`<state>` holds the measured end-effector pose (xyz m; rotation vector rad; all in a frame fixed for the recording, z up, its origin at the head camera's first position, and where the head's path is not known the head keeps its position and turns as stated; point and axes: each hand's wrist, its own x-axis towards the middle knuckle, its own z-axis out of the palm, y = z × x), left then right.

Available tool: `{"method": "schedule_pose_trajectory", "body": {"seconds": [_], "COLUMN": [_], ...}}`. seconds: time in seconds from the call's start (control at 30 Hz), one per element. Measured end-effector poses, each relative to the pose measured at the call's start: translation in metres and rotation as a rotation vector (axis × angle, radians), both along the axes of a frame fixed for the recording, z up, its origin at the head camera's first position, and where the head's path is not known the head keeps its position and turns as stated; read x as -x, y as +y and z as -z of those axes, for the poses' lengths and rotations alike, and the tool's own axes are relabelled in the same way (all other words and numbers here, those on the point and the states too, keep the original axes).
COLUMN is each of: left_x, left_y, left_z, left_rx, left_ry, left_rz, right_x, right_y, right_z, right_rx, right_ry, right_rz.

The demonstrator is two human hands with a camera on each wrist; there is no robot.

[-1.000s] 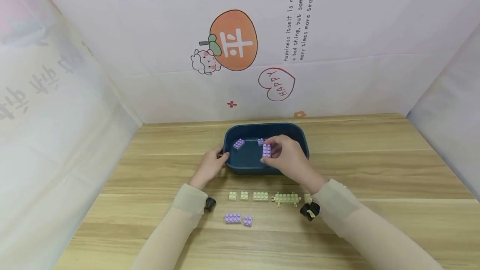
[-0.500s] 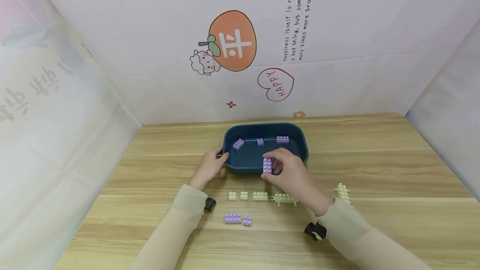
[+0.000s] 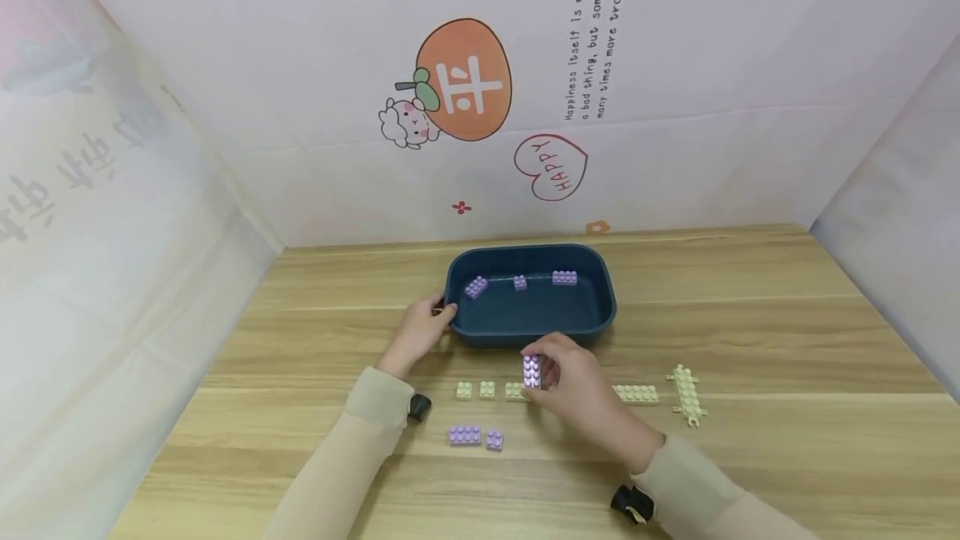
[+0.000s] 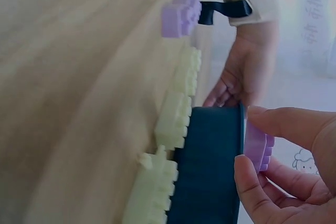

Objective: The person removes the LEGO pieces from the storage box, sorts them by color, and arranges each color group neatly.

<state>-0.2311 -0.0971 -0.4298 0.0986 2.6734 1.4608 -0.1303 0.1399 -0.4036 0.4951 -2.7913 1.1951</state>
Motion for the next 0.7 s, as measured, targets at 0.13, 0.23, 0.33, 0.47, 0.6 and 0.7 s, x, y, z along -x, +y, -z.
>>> {"method": "schedule_pose_trajectory", "body": {"seconds": [0.13, 0.23, 0.33, 0.47, 0.6, 0.7], "left_x": [0.000, 0.000, 0.002, 0.003, 0.002, 0.001], "left_y": [0.000, 0.001, 0.000, 0.000, 0.000, 0.000], "left_z": [0.000, 0.001, 0.002, 0.002, 0.002, 0.002], "left_rx": [0.009, 0.013, 0.011, 0.008, 0.010, 0.007], "left_ry": [-0.002, -0.001, 0.006, 0.019, 0.019, 0.012], "left_rz": [-0.001, -0.003, 0.001, 0.004, 0.003, 0.003], "right_x": [-0.006, -0.011, -0.016, -0.021, -0.027, -0.030], "right_y": [-0.003, -0.004, -0.004, -0.005, -0.006, -0.007], "right_z": [0.005, 0.008, 0.010, 0.013, 0.016, 0.018], "right_rx": [0.011, 0.022, 0.028, -0.010, -0.022, -0.017], "right_ry": [-0.021, -0.029, -0.028, -0.024, -0.053, -0.065], "right_rz": [-0.009, -0.028, -0.057, -0.080, -0.094, -0.106]}}
